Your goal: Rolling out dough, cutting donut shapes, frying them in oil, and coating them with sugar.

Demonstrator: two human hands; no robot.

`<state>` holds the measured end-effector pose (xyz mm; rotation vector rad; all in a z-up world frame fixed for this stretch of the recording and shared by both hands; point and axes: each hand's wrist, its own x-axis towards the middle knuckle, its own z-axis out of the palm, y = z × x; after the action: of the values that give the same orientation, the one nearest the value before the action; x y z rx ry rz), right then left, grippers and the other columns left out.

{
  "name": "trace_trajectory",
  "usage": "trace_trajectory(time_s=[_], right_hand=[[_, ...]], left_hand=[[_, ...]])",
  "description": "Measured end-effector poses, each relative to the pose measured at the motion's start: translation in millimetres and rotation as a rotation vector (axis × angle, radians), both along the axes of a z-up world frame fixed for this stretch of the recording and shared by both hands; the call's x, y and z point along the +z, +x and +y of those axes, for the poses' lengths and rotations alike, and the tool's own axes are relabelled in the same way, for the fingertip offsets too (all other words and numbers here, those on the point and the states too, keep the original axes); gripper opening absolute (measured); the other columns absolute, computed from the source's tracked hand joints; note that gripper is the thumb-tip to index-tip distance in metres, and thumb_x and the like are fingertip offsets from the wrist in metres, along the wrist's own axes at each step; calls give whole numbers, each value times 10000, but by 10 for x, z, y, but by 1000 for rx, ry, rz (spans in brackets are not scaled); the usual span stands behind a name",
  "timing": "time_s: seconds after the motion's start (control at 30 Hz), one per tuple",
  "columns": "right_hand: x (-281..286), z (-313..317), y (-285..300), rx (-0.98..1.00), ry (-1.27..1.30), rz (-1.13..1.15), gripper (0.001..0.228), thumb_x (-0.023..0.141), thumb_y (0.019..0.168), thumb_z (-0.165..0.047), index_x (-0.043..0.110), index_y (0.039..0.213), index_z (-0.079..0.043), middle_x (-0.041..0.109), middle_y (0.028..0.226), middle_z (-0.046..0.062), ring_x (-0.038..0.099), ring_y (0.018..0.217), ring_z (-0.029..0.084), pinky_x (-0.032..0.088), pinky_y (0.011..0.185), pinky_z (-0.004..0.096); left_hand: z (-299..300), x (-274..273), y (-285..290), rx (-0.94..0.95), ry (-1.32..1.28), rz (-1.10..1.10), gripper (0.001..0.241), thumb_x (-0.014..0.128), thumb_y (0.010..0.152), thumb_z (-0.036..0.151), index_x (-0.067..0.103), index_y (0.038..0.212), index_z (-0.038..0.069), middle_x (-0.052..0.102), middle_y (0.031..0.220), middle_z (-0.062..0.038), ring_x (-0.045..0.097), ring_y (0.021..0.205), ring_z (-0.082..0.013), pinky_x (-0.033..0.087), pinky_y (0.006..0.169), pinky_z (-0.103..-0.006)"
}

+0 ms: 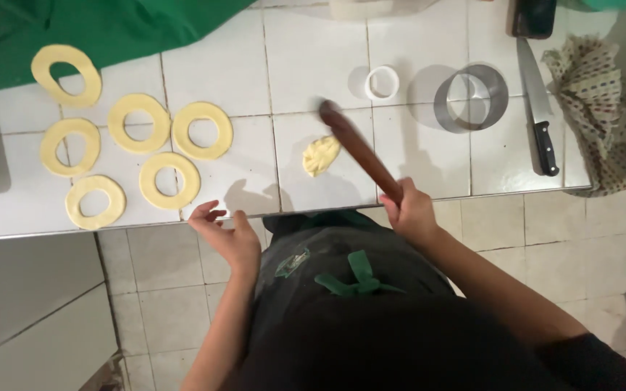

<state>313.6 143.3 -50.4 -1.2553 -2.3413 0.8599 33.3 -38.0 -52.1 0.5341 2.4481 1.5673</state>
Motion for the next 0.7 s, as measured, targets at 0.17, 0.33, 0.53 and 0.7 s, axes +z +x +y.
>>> trace_trajectory(time_s=[0.17,0.33,0.53,0.7], right_hand=[[63,194,-171,205,44,-446,395,645,1003,-395,559,979,-11,655,668,166,665,595,412,527,541,519],[-283,191,7,94,97,-51,412,573,1013,-334,532,1124,60,629,690,171,642,584,382,524,533,478],[99,221,-167,161,82,-345,362,637,995,-411,565,951,-59,625,594,102,636,524,345,497,492,474],[-3,201,-148,395,318,-457,350,656,965,-387,590,961,-43,583,534,55,558,447,314,493,594,459]], left_hand=[[296,260,-1,-107,140,152,397,617,941,-6,463,1307,-8,491,1300,-158,511,1085,-254,432,1006,-420],[508,531,-58,-214,203,336,388,631,968,20,446,1307,-21,529,1331,-173,523,1122,-281,410,1054,-440],[555,521,-80,-211,234,306,391,624,974,36,454,1320,-23,519,1326,-183,519,1125,-289,423,1047,-434],[668,465,-84,-265,173,435,373,606,991,70,481,1333,-12,575,1320,-167,516,1238,-343,328,1160,-449]])
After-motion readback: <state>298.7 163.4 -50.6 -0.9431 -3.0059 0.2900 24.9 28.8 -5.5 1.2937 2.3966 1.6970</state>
